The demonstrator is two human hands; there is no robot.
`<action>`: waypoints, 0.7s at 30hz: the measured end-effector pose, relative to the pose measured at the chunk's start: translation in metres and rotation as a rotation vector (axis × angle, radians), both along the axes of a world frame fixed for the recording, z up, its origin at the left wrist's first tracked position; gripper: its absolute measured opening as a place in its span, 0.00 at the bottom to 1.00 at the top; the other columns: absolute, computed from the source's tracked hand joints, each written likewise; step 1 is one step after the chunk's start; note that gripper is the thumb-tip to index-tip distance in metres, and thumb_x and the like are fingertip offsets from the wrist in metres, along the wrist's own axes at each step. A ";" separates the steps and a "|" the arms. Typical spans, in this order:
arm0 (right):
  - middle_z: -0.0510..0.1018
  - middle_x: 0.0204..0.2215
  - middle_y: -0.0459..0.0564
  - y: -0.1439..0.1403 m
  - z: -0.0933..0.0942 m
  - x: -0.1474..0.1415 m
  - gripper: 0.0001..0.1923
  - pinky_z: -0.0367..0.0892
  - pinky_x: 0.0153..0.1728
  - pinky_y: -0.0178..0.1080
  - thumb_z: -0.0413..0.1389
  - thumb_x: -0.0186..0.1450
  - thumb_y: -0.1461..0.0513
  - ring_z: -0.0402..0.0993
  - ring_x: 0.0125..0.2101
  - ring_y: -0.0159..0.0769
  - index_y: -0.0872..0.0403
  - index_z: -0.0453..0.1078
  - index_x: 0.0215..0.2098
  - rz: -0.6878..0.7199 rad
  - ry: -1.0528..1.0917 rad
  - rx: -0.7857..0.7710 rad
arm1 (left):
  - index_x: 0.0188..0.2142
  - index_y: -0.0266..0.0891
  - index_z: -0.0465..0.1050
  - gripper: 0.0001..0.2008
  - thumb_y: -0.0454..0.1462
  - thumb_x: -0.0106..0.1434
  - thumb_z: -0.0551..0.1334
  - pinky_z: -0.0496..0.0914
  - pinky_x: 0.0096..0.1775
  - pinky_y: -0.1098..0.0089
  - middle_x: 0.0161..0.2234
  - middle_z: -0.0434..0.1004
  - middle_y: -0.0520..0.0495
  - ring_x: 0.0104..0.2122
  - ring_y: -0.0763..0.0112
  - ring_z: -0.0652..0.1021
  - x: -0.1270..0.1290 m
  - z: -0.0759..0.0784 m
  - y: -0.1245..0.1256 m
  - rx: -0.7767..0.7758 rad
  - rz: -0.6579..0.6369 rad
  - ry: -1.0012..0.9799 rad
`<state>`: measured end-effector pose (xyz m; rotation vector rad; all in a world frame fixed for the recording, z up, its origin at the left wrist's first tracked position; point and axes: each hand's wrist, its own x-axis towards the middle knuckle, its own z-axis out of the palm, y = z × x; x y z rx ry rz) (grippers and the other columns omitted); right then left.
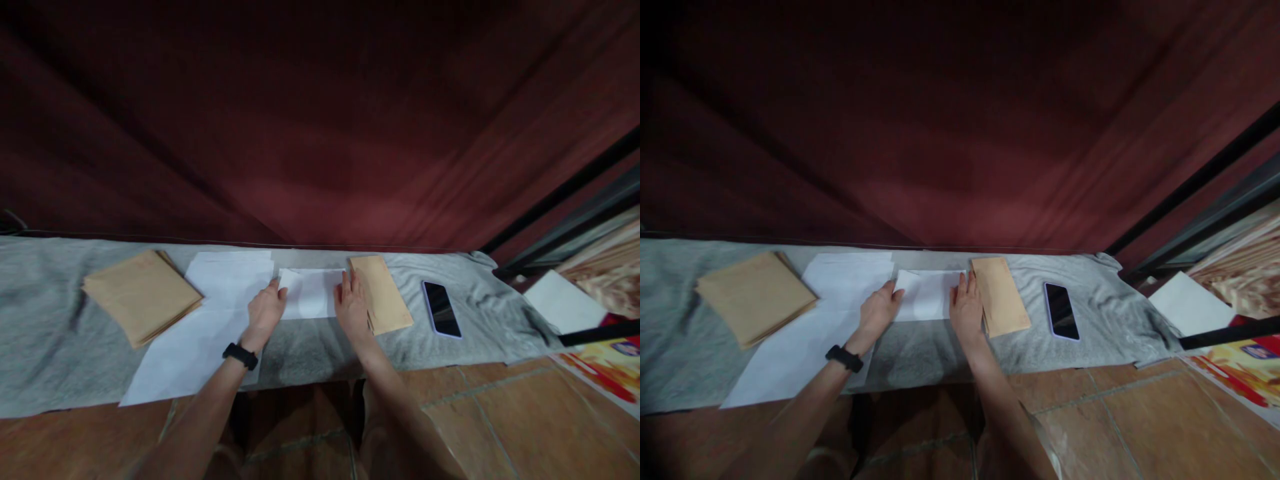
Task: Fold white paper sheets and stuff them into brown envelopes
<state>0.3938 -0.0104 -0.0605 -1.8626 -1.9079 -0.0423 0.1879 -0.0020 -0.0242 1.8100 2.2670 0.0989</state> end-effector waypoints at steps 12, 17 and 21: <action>0.63 0.67 0.57 -0.007 -0.009 -0.022 0.23 0.57 0.65 0.45 0.43 0.75 0.61 0.60 0.65 0.42 0.58 0.64 0.65 0.233 -0.011 -0.110 | 0.57 0.34 0.66 0.22 0.42 0.73 0.45 0.72 0.40 0.62 0.39 0.82 0.34 0.40 0.53 0.83 0.006 -0.007 -0.001 0.077 -0.013 0.077; 0.67 0.65 0.57 -0.010 -0.010 -0.025 0.22 0.56 0.64 0.46 0.45 0.75 0.60 0.62 0.64 0.43 0.56 0.66 0.64 0.191 -0.045 -0.174 | 0.55 0.33 0.68 0.21 0.41 0.73 0.44 0.72 0.39 0.62 0.36 0.81 0.32 0.39 0.51 0.83 0.007 -0.013 0.002 0.113 -0.015 0.086; 0.67 0.65 0.57 -0.012 -0.008 -0.025 0.22 0.57 0.62 0.47 0.45 0.75 0.59 0.64 0.62 0.45 0.56 0.65 0.64 0.157 -0.073 -0.189 | 0.56 0.33 0.67 0.22 0.42 0.74 0.44 0.72 0.39 0.62 0.36 0.81 0.32 0.39 0.51 0.83 0.009 -0.016 0.005 0.146 -0.016 0.094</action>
